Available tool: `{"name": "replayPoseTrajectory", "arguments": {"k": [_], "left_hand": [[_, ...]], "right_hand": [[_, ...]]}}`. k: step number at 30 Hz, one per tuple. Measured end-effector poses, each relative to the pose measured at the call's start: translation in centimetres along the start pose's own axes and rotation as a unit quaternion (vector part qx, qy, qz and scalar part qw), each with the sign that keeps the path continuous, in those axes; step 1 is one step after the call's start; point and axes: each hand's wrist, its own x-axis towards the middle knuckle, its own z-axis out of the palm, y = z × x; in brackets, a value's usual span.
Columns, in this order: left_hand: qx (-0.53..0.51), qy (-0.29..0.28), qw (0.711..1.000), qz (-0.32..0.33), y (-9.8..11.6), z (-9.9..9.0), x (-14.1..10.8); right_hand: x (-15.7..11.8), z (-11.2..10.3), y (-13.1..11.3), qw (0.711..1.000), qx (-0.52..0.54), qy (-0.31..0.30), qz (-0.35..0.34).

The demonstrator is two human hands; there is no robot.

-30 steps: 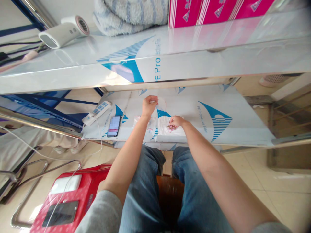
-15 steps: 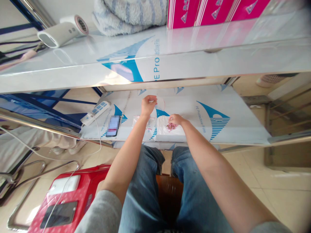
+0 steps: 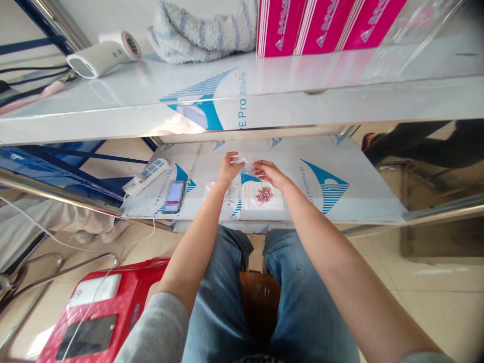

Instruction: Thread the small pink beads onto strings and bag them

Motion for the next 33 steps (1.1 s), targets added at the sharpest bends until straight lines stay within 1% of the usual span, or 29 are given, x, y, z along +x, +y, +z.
{"name": "replayPoseTrajectory", "arguments": {"k": [1,2,4,6,8,10,12,14,16,18,21,23,25,27,30,33], "left_hand": [[0.074,0.001,0.997,0.024,0.2,-0.2,-0.3],[0.145,-0.006,0.988,0.054,0.4,-0.4,-0.6],[0.246,-0.044,0.961,0.118,0.8,-0.6,-1.4],[0.297,-0.105,0.936,0.159,1.0,-0.5,-2.0],[0.323,-0.158,0.917,0.174,0.9,0.0,-2.5],[0.336,-0.177,0.907,0.18,0.6,0.6,-2.5],[0.336,-0.168,0.909,0.18,0.1,0.9,-2.1],[0.321,-0.158,0.918,0.171,-0.6,0.4,-1.3],[0.298,-0.155,0.93,0.151,-1.7,-1.2,-0.4],[0.302,-0.137,0.935,0.126,-3.5,-3.4,0.3],[0.372,-0.115,0.919,0.069,-6.8,-6.3,-0.1],[0.416,-0.106,0.902,0.038,-9.1,-7.1,-1.2],[0.449,-0.107,0.887,0.033,-11.0,-6.8,-2.4],[0.471,-0.086,0.878,0.029,-12.3,-5.9,-3.4],[0.495,-0.054,0.867,0.031,-13.5,-4.5,-4.0],[0.51,-0.037,0.859,0.036,-14.2,-4.0,-3.8]], "right_hand": [[0.0,0.1,0.0,1.0,-0.017,0.016,-0.001],[0.0,0.3,-0.1,0.999,-0.036,0.027,-0.004],[0.0,0.6,-0.1,0.997,-0.066,0.034,-0.021],[0.0,0.9,-0.3,0.996,-0.075,0.027,-0.049],[-0.2,1.3,-0.7,0.995,-0.068,0.026,-0.072],[-0.5,1.7,-1.2,0.994,-0.063,0.025,-0.082],[-0.8,1.9,-1.8,0.994,-0.063,0.025,-0.083],[-1.0,1.9,-2.2,0.994,-0.061,0.032,-0.082],[-1.0,1.6,-2.2,0.994,-0.061,0.048,-0.081],[-0.9,1.2,-2.0,0.993,-0.072,0.058,-0.079],[-0.4,0.8,-1.2,0.991,-0.102,0.046,-0.076],[-0.3,1.0,-0.9,0.989,-0.121,0.029,-0.078],[-0.3,1.5,-0.8,0.987,-0.136,0.01,-0.081],[-0.5,2.1,-1.0,0.986,-0.146,-0.01,-0.084],[-0.8,2.6,-1.2,0.981,-0.17,-0.035,-0.092],[-0.8,2.5,-1.2,0.974,-0.193,-0.043,-0.107]]}}
